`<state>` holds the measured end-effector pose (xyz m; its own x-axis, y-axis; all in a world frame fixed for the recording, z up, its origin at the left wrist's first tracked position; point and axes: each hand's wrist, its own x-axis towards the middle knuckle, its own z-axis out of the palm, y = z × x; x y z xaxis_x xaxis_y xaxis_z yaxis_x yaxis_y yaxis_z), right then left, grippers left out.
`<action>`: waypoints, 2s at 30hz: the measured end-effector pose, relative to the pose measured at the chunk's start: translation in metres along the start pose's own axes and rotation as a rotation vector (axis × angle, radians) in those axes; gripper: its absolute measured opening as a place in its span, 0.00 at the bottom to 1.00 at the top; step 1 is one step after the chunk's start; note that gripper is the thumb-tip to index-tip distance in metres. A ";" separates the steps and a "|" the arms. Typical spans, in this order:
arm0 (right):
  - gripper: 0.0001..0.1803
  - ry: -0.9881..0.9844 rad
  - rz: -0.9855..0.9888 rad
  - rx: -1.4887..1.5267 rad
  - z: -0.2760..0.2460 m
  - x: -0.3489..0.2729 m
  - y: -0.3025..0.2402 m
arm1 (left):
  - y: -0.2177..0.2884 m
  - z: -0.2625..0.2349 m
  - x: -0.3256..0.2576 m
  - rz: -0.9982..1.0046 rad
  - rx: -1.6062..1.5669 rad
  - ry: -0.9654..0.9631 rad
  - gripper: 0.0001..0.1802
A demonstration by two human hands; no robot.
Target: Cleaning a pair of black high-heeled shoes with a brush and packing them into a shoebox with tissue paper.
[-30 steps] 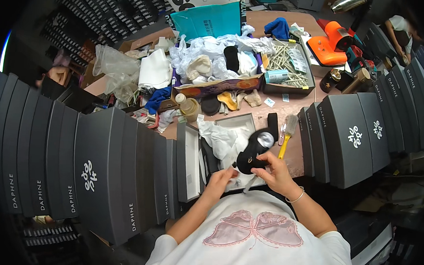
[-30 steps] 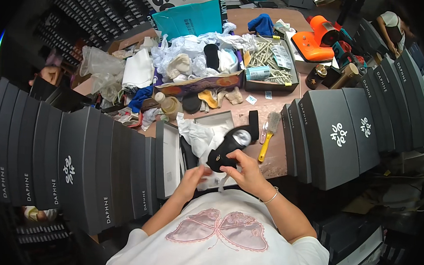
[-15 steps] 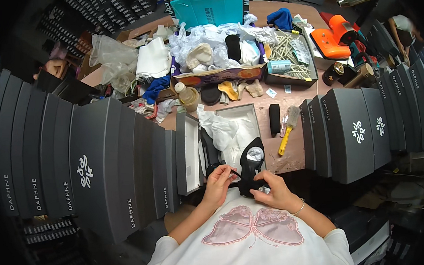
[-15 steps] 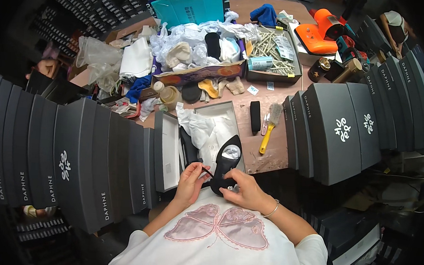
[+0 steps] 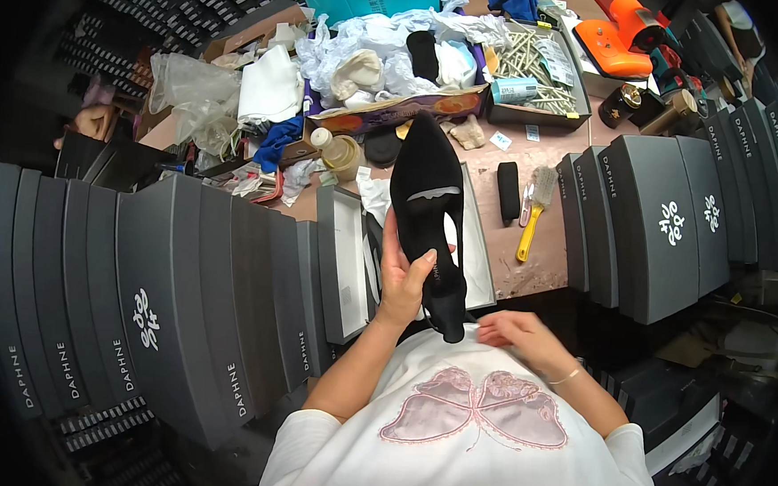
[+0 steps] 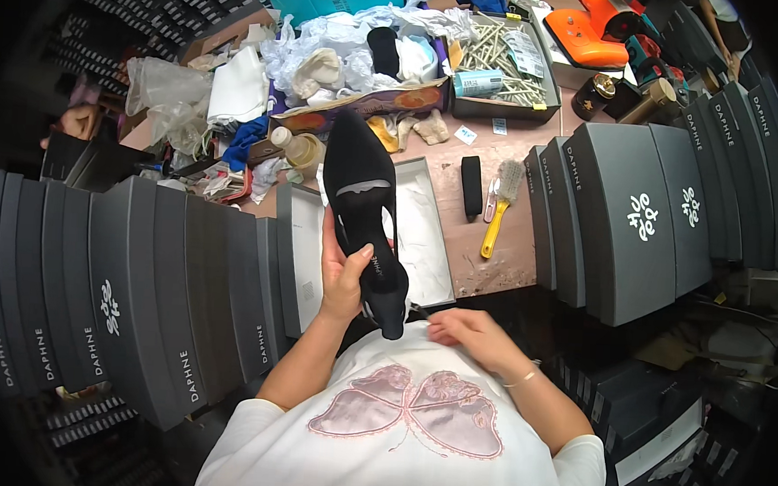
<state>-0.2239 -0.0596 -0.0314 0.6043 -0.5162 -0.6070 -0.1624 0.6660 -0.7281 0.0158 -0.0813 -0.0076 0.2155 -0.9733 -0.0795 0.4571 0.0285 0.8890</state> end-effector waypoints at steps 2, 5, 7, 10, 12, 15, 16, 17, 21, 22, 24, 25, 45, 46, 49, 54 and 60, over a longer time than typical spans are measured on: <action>0.26 -0.160 0.046 0.252 0.017 0.021 0.010 | 0.003 0.003 0.002 -0.025 -0.033 -0.032 0.45; 0.27 -0.273 0.082 0.679 0.031 0.038 -0.007 | 0.002 0.008 0.001 -0.042 -0.053 -0.015 0.44; 0.29 -0.158 -0.009 0.760 0.037 0.036 -0.014 | -0.002 0.007 -0.002 -0.035 -0.076 0.026 0.44; 0.31 0.127 -0.211 0.653 0.036 0.034 -0.010 | -0.005 0.004 -0.005 0.023 0.001 0.008 0.44; 0.29 0.336 -0.456 0.412 0.039 0.035 -0.018 | -0.016 0.000 -0.006 0.092 0.207 0.066 0.44; 0.27 0.372 -0.733 -0.593 0.038 0.023 -0.048 | -0.029 0.002 -0.015 0.094 0.229 0.068 0.44; 0.28 0.316 -0.797 -0.769 0.042 0.025 -0.061 | -0.040 0.000 -0.022 0.039 0.174 0.090 0.41; 0.33 0.264 -0.727 -0.845 0.043 0.026 -0.061 | -0.049 -0.001 -0.026 -0.015 0.117 0.106 0.39; 0.41 0.188 -0.624 -1.413 0.043 0.014 -0.070 | -0.068 0.000 -0.030 -0.130 -0.017 0.128 0.36; 0.44 0.114 -0.631 -1.414 0.041 0.016 -0.063 | -0.070 0.002 -0.029 -0.163 -0.052 0.130 0.36; 0.46 0.191 -0.580 -1.383 0.039 0.018 -0.060 | -0.069 0.016 -0.027 -0.213 -0.067 0.138 0.35; 0.47 0.230 -0.554 -1.366 0.037 0.019 -0.059 | -0.082 0.010 -0.028 -0.185 -0.031 0.066 0.35; 0.44 -0.328 -0.378 0.531 -0.094 0.022 -0.058 | -0.100 -0.115 0.050 0.218 1.665 0.025 0.23; 0.45 -0.393 -0.410 0.586 -0.097 0.023 -0.059 | -0.095 -0.123 0.055 0.271 1.467 0.086 0.19; 0.51 -0.405 -0.489 0.625 -0.099 0.017 -0.060 | -0.020 -0.083 0.062 -0.047 1.099 0.468 0.09; 0.50 -0.661 -0.490 0.697 -0.107 0.009 -0.058 | 0.085 -0.026 0.049 0.356 0.192 0.290 0.13; 0.49 -0.816 -0.491 0.653 -0.110 0.004 -0.054 | 0.059 -0.060 0.083 -0.127 0.219 -0.024 0.17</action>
<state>-0.2986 -0.1564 -0.0296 0.8535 -0.4537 0.2563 0.5206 0.7645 -0.3802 0.1126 -0.1469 0.0114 0.1461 -0.9712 -0.1884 0.2812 -0.1418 0.9491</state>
